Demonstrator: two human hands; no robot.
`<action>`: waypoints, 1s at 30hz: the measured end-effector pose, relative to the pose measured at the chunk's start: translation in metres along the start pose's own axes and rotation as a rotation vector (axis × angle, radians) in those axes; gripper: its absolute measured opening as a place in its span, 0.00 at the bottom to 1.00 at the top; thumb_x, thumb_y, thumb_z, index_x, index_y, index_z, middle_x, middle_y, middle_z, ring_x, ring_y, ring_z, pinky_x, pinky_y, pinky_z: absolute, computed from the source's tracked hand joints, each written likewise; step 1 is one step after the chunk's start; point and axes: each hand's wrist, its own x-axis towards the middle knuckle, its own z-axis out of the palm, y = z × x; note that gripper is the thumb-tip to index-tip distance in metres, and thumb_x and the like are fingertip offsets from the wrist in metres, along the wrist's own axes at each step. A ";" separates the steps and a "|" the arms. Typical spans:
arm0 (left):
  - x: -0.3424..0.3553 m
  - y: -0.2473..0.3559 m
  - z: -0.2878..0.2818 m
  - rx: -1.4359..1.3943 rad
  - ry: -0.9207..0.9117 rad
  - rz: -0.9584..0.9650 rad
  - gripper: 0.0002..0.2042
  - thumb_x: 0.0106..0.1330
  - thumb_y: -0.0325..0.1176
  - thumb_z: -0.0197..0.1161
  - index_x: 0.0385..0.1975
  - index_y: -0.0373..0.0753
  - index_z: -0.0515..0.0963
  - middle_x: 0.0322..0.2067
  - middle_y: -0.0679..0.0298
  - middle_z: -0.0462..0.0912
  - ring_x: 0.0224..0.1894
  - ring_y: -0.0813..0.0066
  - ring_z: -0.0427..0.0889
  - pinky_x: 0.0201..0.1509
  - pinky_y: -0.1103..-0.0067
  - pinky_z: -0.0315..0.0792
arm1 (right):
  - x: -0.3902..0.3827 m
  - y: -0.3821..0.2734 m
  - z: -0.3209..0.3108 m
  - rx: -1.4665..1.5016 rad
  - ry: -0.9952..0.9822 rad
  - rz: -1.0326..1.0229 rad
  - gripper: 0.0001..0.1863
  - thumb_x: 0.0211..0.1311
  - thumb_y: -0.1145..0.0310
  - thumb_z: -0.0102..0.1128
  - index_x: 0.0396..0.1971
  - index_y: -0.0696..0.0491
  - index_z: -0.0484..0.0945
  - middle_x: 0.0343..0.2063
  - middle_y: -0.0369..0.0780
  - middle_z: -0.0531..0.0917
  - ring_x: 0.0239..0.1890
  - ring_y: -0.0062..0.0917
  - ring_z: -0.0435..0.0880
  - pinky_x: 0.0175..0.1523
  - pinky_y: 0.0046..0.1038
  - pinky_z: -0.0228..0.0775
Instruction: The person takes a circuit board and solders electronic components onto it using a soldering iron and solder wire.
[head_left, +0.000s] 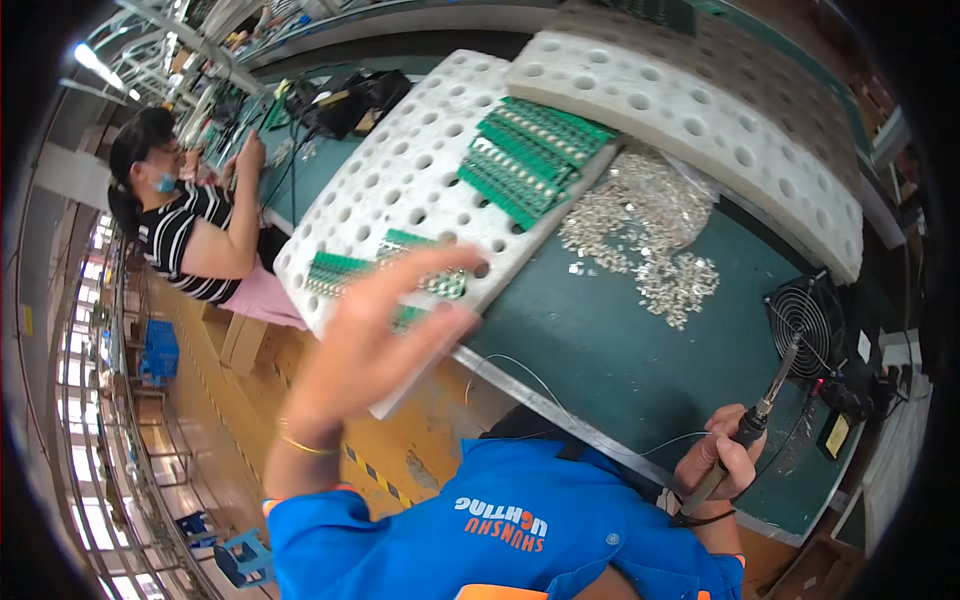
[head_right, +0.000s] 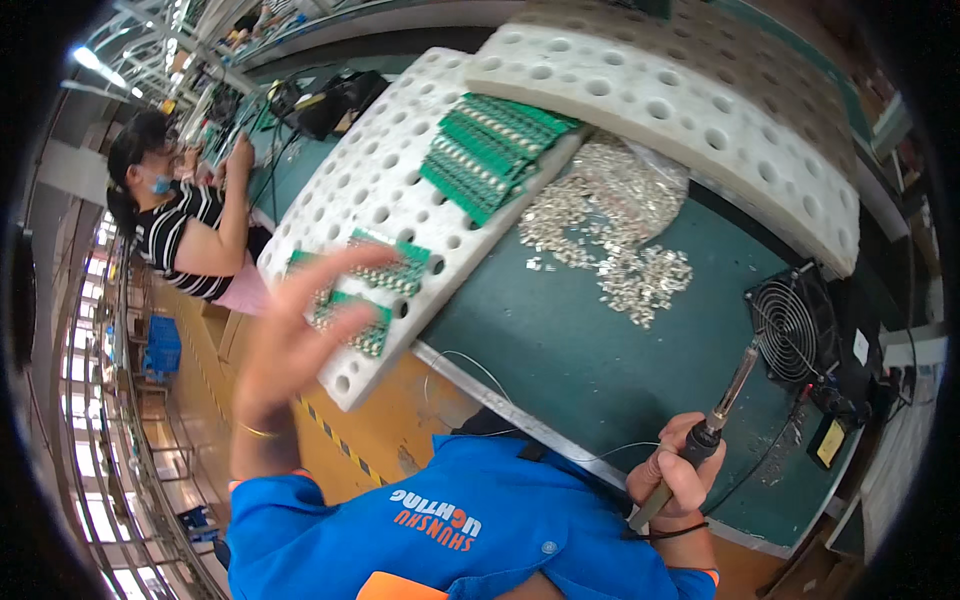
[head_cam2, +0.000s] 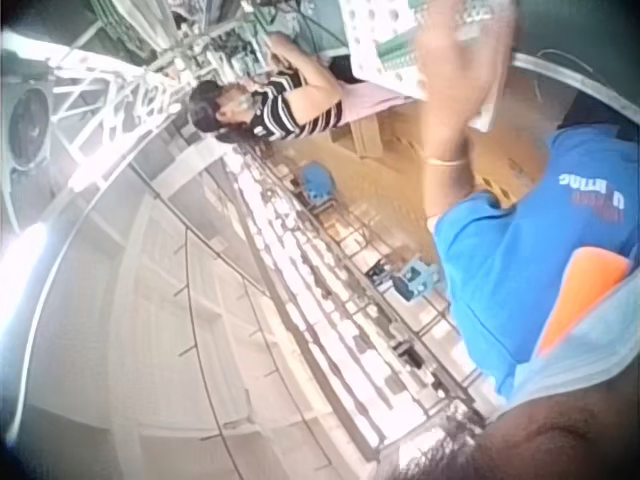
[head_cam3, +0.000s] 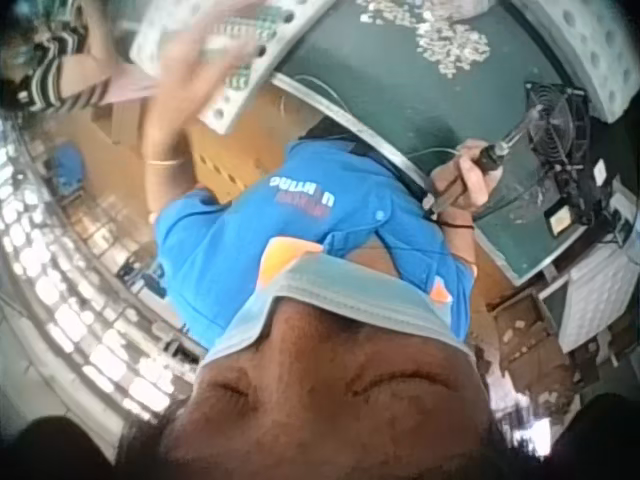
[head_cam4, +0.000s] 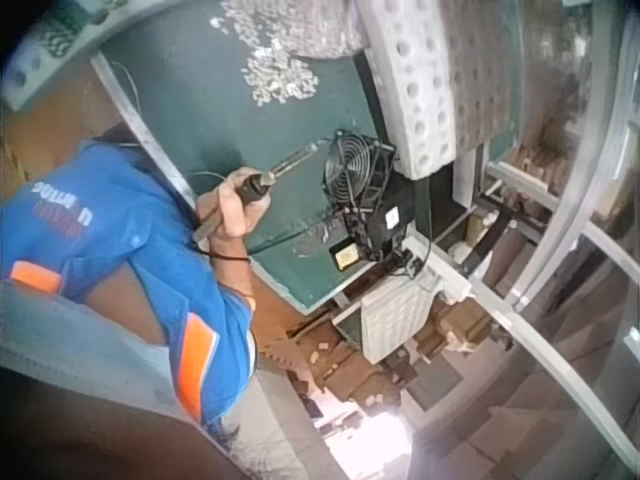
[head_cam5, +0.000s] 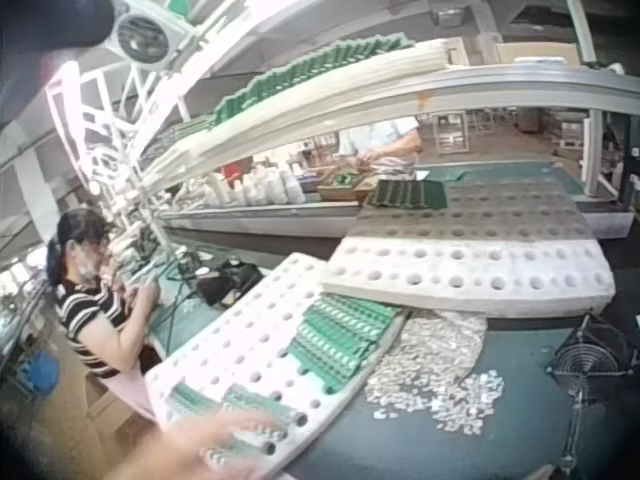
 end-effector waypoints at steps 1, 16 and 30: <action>-0.013 0.002 0.019 -0.215 -0.118 -0.013 0.21 0.64 0.34 0.64 0.56 0.33 0.75 0.51 0.54 0.81 0.56 0.62 0.79 0.61 0.70 0.70 | -0.006 -0.003 -0.003 0.015 -0.008 -0.008 0.14 0.64 0.80 0.51 0.44 0.43 0.70 0.29 0.39 0.69 0.26 0.28 0.70 0.28 0.26 0.64; -0.061 0.020 0.129 -0.684 -0.364 0.198 0.10 0.72 0.36 0.52 0.32 0.35 0.71 0.22 0.55 0.77 0.25 0.51 0.78 0.32 0.63 0.71 | -0.022 -0.045 0.024 0.157 -0.187 0.146 0.10 0.51 0.72 0.59 0.34 0.52 0.72 0.26 0.41 0.73 0.26 0.28 0.73 0.29 0.28 0.66; -0.139 -0.182 -0.061 -0.707 0.885 -0.751 0.10 0.73 0.37 0.53 0.33 0.40 0.76 0.15 0.80 0.60 0.13 0.92 0.55 0.13 0.88 0.48 | -0.011 -0.036 0.048 0.011 -0.225 -0.041 0.14 0.56 0.80 0.59 0.41 0.50 0.71 0.29 0.42 0.76 0.24 0.29 0.78 0.26 0.29 0.72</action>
